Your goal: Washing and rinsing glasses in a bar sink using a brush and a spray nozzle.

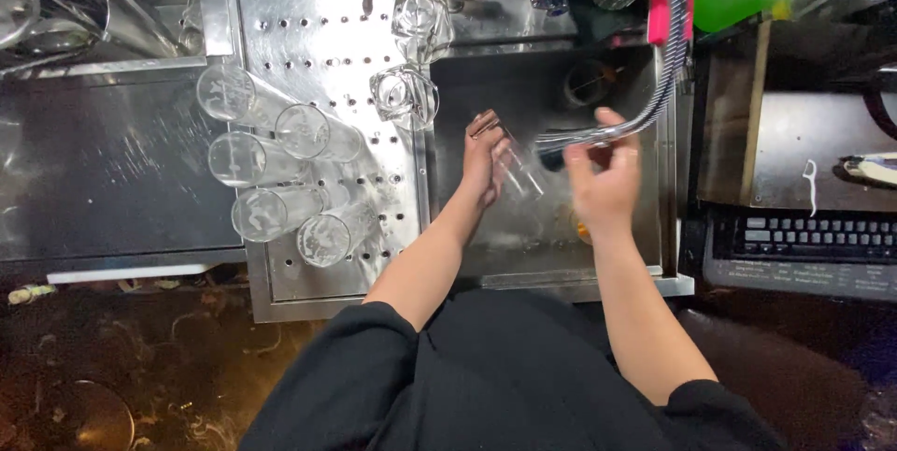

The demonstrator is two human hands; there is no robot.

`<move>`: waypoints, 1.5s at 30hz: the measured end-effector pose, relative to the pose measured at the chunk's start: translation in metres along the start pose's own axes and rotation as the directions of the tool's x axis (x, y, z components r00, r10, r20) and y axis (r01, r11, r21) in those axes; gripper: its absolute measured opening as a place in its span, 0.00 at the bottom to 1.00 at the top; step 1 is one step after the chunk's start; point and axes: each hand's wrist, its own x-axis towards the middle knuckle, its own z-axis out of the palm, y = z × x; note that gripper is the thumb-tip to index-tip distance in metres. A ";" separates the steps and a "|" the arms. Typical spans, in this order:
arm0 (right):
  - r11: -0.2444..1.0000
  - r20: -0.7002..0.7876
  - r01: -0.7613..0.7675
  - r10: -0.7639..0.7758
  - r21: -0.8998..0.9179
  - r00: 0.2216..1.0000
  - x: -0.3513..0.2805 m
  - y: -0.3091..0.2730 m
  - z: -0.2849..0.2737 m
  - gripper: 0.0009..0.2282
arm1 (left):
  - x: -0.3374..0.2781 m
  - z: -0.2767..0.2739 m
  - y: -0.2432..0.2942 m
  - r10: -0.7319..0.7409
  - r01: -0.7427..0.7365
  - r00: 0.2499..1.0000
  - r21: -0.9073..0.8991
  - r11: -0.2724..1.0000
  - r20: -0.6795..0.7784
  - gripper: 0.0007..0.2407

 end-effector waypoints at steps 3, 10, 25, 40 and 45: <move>0.992 0.161 -0.091 0.076 0.083 0.984 -0.006 0.000 0.014 0.20 | 0.012 -0.004 -0.024 0.088 -0.080 0.996 -0.332 0.940 0.008 0.14; 0.966 0.353 -0.227 0.170 0.126 0.920 0.000 0.000 -0.017 0.16 | -0.015 -0.002 0.036 -0.209 0.255 0.967 -0.463 0.849 0.148 0.18; 0.846 0.255 -0.528 0.495 0.078 0.831 -0.098 0.068 0.015 0.07 | -0.014 -0.002 0.027 -0.046 0.099 0.980 -0.275 0.957 0.192 0.11; 0.981 0.525 -0.071 0.157 -0.179 0.836 -0.066 0.001 -0.001 0.10 | -0.132 -0.040 0.116 0.495 -0.623 0.730 0.161 0.766 0.471 0.32; 0.985 0.598 -0.045 0.136 -0.164 0.790 -0.071 -0.002 -0.002 0.15 | -0.142 -0.066 0.124 0.520 -0.713 0.642 0.190 0.675 0.564 0.38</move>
